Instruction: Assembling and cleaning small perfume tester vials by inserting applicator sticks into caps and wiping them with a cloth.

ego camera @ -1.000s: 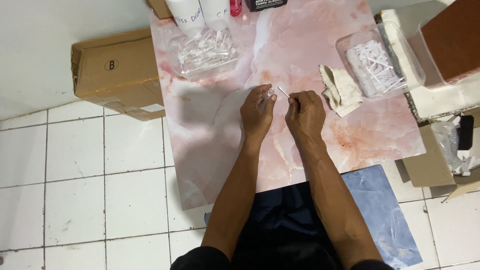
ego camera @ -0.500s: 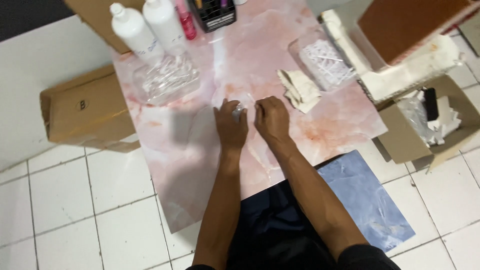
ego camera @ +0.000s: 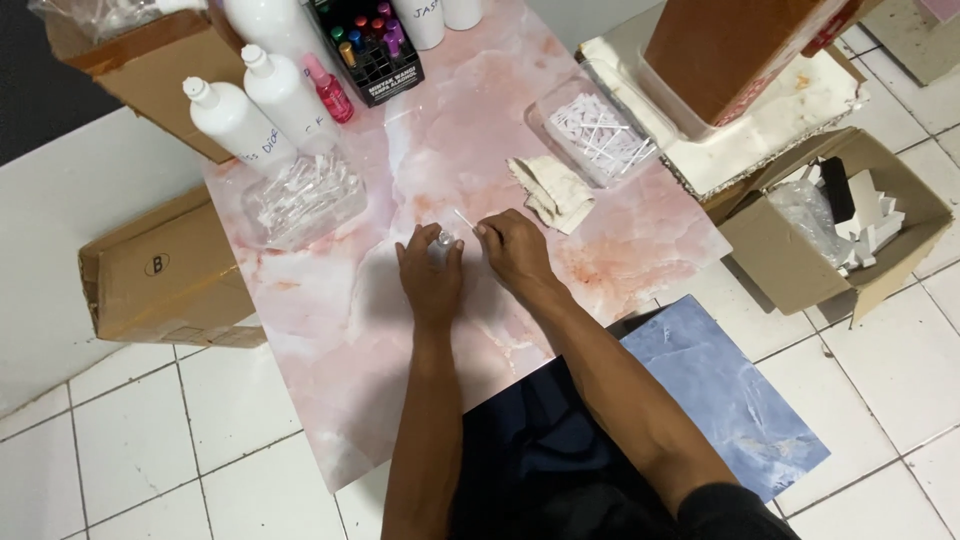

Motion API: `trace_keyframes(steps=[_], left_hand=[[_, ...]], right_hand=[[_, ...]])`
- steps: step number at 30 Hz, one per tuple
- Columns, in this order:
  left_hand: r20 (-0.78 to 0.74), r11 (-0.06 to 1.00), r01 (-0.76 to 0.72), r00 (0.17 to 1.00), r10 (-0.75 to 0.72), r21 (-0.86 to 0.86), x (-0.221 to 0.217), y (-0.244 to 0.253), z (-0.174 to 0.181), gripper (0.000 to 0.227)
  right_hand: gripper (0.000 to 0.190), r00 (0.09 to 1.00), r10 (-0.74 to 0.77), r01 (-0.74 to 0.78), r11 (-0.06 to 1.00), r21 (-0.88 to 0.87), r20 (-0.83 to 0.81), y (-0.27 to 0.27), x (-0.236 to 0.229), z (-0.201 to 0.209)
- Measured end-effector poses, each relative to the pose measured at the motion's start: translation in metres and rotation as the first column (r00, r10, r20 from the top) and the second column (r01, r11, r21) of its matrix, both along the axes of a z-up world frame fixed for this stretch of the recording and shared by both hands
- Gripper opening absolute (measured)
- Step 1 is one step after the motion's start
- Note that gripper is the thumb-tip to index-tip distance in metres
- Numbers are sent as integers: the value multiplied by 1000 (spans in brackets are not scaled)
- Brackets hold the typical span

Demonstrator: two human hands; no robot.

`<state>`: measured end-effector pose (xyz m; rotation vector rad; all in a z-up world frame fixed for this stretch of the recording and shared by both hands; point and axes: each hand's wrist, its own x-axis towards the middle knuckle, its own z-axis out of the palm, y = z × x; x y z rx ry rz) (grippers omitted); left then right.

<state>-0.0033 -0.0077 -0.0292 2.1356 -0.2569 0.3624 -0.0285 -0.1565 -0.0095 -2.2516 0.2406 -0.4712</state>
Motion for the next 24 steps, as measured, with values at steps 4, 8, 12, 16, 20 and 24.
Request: trace_keyframes(steps=[4,8,12,16,20,24], left_hand=[[-10,998,37,999,-38,-41,-3,3,6,60],[257,996,15,966,7,-83,6,6,-8,70],[407,989,-68,906,118,-134,-15,-13,37,35],[533,991,19,844,56,-134,-4,-48,51,22],[644,987,122,764,-28,-102,42,-112,28,10],[542,971,148,808,-229,190,57,-175,65,21]], right_hand=[[11,993,73,-66,994,86,-90,-16,-23,43],[13,981,175,-158,970,182,-80,-47,-47,79],[18,987,159,-161,960,230,28,-91,-60,89],[14,982,155,-170,973,156,106,-164,-39,70],[14,994,47,-43,998,-45,100,-218,1,61],[17,997,0,23,959,-282,79,-239,58,39]])
